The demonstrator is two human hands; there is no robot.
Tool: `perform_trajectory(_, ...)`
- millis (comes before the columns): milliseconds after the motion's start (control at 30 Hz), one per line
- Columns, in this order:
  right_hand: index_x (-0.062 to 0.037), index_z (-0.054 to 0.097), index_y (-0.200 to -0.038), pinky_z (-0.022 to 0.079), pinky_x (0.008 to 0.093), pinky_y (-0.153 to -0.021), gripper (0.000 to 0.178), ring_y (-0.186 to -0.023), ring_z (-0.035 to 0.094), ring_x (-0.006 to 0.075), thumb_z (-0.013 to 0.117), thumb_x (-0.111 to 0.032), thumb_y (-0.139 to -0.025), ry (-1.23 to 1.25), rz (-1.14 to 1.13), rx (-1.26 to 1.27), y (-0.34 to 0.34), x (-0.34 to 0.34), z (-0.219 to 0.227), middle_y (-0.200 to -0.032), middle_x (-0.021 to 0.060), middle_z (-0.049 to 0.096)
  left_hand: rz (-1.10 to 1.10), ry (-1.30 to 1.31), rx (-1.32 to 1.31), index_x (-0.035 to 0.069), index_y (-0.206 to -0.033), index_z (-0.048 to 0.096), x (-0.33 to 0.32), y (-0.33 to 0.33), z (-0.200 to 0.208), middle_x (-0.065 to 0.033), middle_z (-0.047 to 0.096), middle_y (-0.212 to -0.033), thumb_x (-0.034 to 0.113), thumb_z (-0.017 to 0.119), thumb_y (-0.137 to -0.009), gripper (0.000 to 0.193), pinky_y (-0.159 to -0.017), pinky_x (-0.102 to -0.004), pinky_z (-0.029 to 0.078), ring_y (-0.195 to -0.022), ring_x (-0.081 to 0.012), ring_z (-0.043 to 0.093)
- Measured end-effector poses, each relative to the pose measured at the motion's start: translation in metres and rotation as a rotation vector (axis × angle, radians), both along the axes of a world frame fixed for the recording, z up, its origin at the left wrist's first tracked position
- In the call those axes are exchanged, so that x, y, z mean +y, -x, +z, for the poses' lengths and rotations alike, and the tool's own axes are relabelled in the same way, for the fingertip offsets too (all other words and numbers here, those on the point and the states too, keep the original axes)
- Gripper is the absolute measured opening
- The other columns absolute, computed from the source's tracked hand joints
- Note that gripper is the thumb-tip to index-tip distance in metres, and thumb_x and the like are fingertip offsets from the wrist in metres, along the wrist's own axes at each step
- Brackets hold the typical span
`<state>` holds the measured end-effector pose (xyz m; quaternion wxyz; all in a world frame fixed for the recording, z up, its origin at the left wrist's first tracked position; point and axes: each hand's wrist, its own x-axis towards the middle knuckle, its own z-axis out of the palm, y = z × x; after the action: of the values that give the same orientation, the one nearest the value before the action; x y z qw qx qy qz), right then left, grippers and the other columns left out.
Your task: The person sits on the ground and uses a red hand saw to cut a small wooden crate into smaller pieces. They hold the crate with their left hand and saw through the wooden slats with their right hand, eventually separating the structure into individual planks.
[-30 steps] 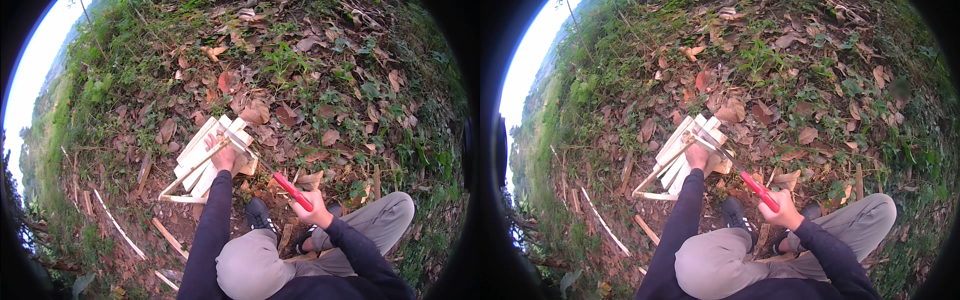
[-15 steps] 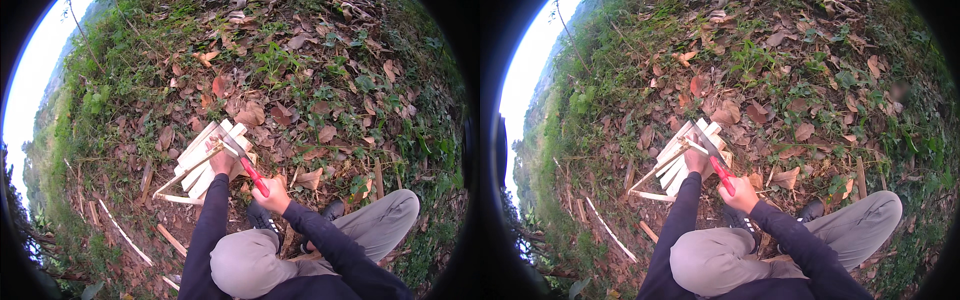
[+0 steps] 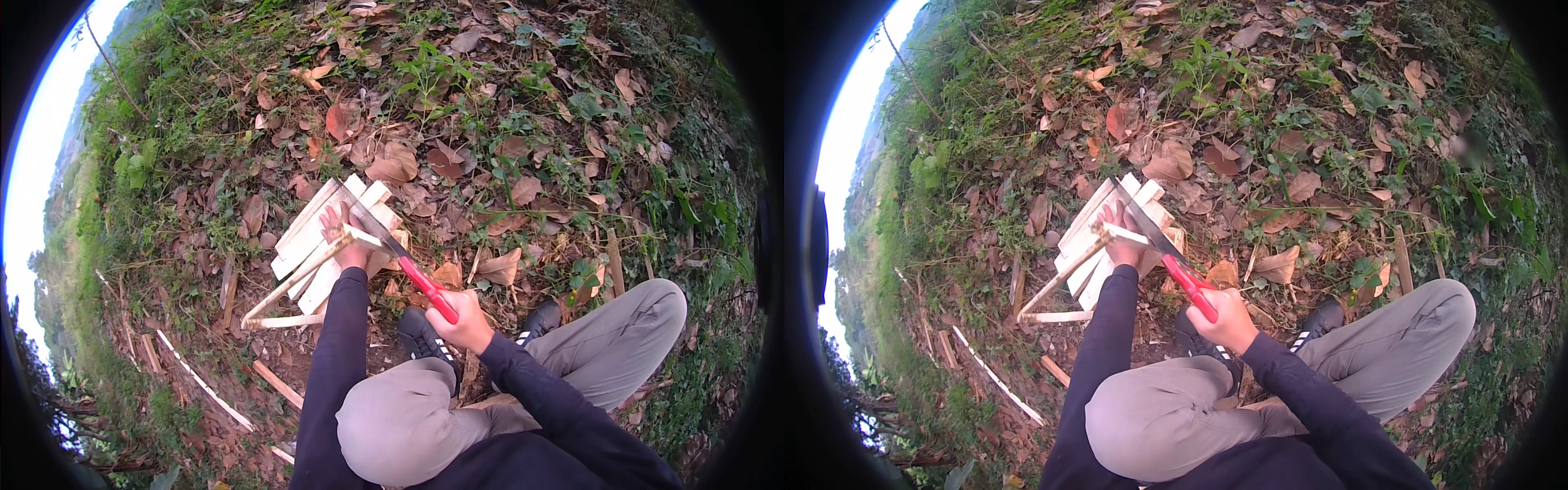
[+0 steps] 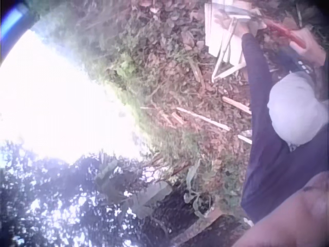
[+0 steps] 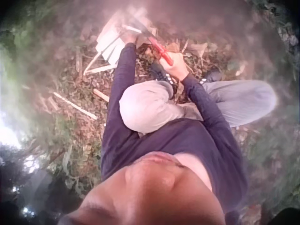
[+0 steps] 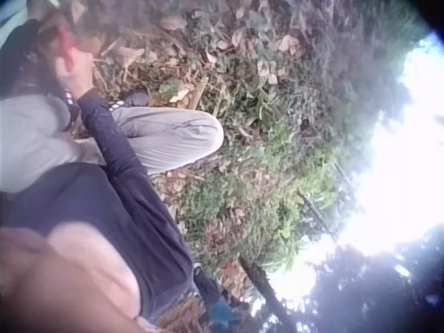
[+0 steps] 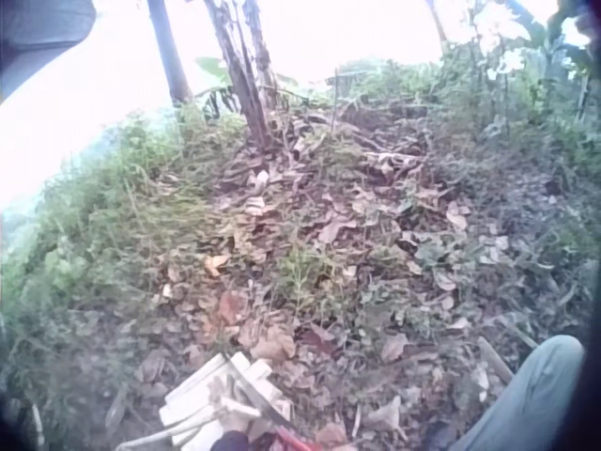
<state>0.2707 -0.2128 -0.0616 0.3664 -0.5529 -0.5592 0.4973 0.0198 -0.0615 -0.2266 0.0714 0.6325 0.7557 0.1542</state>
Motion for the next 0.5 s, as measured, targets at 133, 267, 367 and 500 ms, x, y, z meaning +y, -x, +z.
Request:
perform_trajectory(133, -0.0042, 0.059, -0.066, 0.048, 0.0349, -0.051, 0.01, -0.047, 0.061, 0.0247, 0.063, -0.007, -0.075, -0.02, 0.075, 0.031, -0.056, -0.074, 0.027, -0.056, 0.0098, 0.056, 0.048, -0.061, -0.061, 0.015, -0.145, 0.054, -0.005, 0.003, -0.008, -0.0225, 0.035, -0.158, 0.032, 0.045, -0.102, 0.048, -0.12, -0.0567, 0.02, -0.148, -0.043, 0.027)
perform_trajectory(267, -0.0031, 0.059, -0.065, 0.045, 0.0344, -0.049, 0.014, -0.045, 0.057, 0.0257, 0.064, -0.009, -0.077, 0.034, 0.051, 0.021, -0.043, -0.051, 0.044, -0.053, 0.0112, 0.054, -0.038, -0.089, 0.244, 0.013, -0.151, 0.044, -0.015, 0.019, -0.014, -0.0217, 0.033, -0.159, 0.026, 0.046, -0.103, 0.05, -0.121, -0.0544, 0.021, -0.149, -0.0435, 0.025)
perform_trajectory(367, -0.0013, 0.053, -0.063, 0.042, 0.0376, -0.048, 0.023, -0.043, 0.053, 0.0279, 0.064, -0.014, -0.079, -0.013, -0.026, -0.019, -0.023, -0.017, 0.006, -0.052, 0.0146, 0.05, -0.035, 0.179, -0.004, 0.014, -0.15, 0.046, 0.006, -0.023, 0.022, -0.0229, 0.03, -0.16, 0.013, 0.05, -0.094, 0.057, -0.122, -0.0533, 0.02, -0.15, -0.0429, 0.022)
perform_trajectory(500, -0.0022, 0.054, -0.063, 0.041, 0.0354, -0.047, 0.021, -0.042, 0.052, 0.0222, 0.065, -0.011, -0.079, 0.027, -0.044, -0.015, -0.051, -0.086, 0.045, -0.051, 0.0123, 0.05, 0.024, -0.009, 0.039, 0.018, -0.151, 0.046, 0.0, -0.006, -0.006, -0.0222, 0.031, -0.159, 0.014, 0.051, -0.094, 0.058, -0.122, -0.054, 0.02, -0.15, -0.0432, 0.024)
